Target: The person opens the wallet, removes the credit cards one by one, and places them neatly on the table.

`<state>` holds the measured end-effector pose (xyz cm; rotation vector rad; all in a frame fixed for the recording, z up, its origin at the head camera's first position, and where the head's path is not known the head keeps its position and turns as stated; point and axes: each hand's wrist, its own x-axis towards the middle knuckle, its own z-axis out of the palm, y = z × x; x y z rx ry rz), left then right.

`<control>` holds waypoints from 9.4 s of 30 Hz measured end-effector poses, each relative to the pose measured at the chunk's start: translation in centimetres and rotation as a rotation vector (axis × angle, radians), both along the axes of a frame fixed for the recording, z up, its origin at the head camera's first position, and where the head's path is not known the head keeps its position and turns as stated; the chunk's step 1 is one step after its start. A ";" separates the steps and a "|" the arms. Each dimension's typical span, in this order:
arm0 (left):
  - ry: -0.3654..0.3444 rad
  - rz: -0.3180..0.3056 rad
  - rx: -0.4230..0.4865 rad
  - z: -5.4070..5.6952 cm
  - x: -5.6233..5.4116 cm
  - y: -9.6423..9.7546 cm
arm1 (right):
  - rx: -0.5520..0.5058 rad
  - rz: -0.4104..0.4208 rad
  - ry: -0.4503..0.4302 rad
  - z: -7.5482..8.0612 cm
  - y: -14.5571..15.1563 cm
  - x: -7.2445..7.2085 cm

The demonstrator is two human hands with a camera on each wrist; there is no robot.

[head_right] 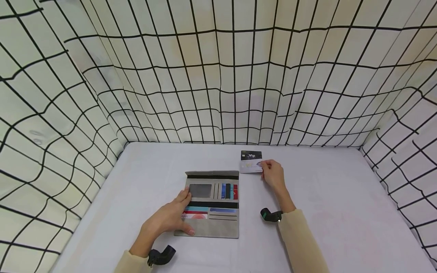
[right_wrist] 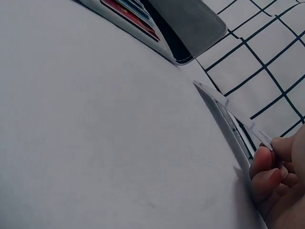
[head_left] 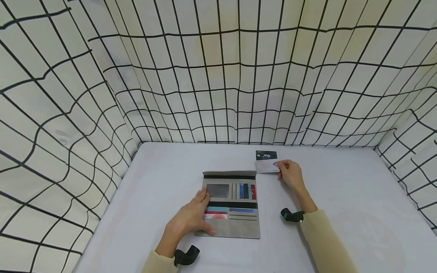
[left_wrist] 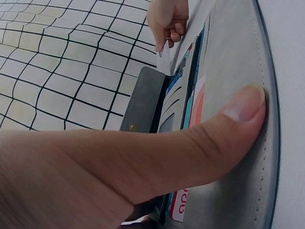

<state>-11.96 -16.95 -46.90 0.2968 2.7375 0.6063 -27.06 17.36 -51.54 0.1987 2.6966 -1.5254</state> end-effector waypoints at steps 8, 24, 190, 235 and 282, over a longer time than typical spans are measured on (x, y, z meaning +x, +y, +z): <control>0.007 -0.005 0.009 -0.2 -0.1 0.0 | 0.119 -0.013 0.060 -0.1 -0.4 0.1; 0.006 -0.012 0.021 -0.3 -0.1 0.0 | 0.322 -0.064 0.088 0.5 -1.6 0.3; -0.074 0.054 0.052 0.3 0.1 -0.7 | 0.408 0.799 -0.062 4.7 -7.9 9.5; -0.045 0.044 -0.009 0.3 -0.2 -0.4 | 0.508 0.759 -0.063 4.0 -8.3 9.4; -0.046 0.040 -0.017 0.2 -0.1 -0.5 | 0.461 0.710 -0.063 4.3 -7.5 9.2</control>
